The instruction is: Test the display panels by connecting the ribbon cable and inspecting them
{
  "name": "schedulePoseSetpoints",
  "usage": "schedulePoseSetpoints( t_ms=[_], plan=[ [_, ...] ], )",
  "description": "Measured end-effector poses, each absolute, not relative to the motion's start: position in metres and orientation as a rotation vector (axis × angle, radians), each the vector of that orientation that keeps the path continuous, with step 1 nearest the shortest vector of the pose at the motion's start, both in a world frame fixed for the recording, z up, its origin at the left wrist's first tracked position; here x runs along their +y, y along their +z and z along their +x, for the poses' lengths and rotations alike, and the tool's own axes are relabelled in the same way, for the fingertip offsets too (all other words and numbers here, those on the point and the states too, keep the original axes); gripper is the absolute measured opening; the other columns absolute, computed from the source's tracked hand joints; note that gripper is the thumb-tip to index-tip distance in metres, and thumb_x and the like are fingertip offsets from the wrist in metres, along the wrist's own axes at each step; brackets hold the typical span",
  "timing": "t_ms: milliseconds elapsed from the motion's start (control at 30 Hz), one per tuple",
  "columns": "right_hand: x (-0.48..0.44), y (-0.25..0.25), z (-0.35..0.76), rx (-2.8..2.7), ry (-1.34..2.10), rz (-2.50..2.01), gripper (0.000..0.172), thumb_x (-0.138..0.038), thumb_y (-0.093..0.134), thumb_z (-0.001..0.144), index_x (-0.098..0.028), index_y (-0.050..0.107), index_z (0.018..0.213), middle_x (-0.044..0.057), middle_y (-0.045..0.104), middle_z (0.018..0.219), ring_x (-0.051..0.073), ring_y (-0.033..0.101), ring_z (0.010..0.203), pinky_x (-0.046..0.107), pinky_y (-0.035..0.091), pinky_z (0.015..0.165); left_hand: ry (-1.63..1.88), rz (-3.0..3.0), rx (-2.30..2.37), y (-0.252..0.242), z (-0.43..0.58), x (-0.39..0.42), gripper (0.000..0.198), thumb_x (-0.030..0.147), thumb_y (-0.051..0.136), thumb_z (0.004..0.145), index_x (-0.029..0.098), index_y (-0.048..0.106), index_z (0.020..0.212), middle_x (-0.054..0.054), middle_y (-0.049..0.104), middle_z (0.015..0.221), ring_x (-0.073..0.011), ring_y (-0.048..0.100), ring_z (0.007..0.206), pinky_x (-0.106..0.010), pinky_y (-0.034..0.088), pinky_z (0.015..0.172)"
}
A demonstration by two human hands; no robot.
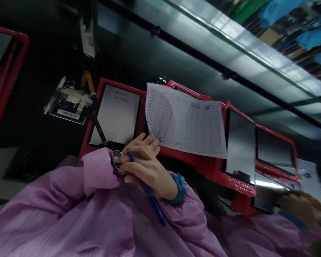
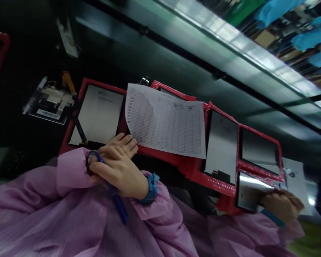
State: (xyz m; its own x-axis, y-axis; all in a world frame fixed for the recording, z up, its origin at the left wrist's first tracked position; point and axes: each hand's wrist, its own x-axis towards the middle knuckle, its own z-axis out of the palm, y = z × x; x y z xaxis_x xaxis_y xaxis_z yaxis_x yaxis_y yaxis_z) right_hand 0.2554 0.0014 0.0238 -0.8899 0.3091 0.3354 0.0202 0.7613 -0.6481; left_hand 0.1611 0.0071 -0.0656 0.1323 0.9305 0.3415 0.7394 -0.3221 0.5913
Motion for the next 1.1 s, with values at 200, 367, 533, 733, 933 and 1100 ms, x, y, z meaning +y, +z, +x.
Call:
schedulePoseSetpoints(
  t_ms=[200,367,533,733,933,1100],
  plan=[
    [0.006,0.050,0.276,-1.893,0.845,-0.521,0.029,-0.047,0.048,0.100,-0.039,0.068,0.120,0.000,0.076,0.092,0.024,0.071,0.087,0.045,0.057,0.073,0.672,2.721,1.414,-0.038,0.146,0.001,0.023,0.015,0.045,0.099,0.016,0.067,0.108,-0.010,0.071,0.111,-0.0246,0.063,0.109,-0.040,0.048,0.093],
    [0.026,0.066,0.278,-1.656,0.566,-0.458,0.018,-0.038,0.060,0.097,-0.031,0.075,0.104,-0.004,0.072,0.077,0.017,0.070,0.066,0.035,0.050,0.055,0.541,2.915,1.469,-0.029,0.143,0.003,0.026,0.009,0.045,0.098,0.014,0.067,0.111,-0.011,0.072,0.105,-0.0209,0.064,0.101,-0.036,0.047,0.089],
    [0.052,0.085,0.293,-1.449,0.810,-0.571,0.017,-0.039,0.076,0.081,-0.022,0.073,0.082,-0.001,0.067,0.061,0.018,0.065,0.054,0.034,0.046,0.048,0.501,2.899,1.475,-0.026,0.141,0.004,0.024,0.009,0.049,0.097,0.015,0.068,0.109,-0.011,0.072,0.106,-0.0202,0.063,0.098,-0.035,0.046,0.089],
    [0.107,0.071,0.303,-1.420,1.021,-0.646,0.028,-0.052,0.067,0.083,-0.027,0.067,0.094,-0.002,0.066,0.065,0.013,0.060,0.056,0.027,0.041,0.050,0.618,2.648,1.437,-0.032,0.131,0.009,0.019,0.012,0.049,0.098,0.015,0.067,0.101,-0.009,0.072,0.100,-0.0203,0.064,0.096,-0.035,0.049,0.087],
    [0.181,-0.010,0.310,-1.377,0.780,-1.159,0.023,-0.045,0.058,0.086,-0.026,0.050,0.095,-0.004,0.053,0.081,0.010,0.053,0.064,0.023,0.043,0.055,0.986,1.940,1.380,-0.037,0.115,0.015,0.024,0.029,0.047,0.103,0.016,0.066,0.096,-0.005,0.068,0.096,-0.0169,0.064,0.091,-0.031,0.052,0.085],
    [0.189,-0.035,0.314,-1.432,0.776,-1.232,0.004,-0.023,0.058,0.083,-0.021,0.059,0.085,-0.003,0.054,0.074,0.010,0.048,0.064,0.026,0.041,0.060,0.973,1.833,1.362,-0.034,0.113,0.016,0.027,0.033,0.044,0.104,0.017,0.065,0.096,-0.004,0.068,0.095,-0.0175,0.064,0.091,-0.033,0.051,0.087]
  ],
)
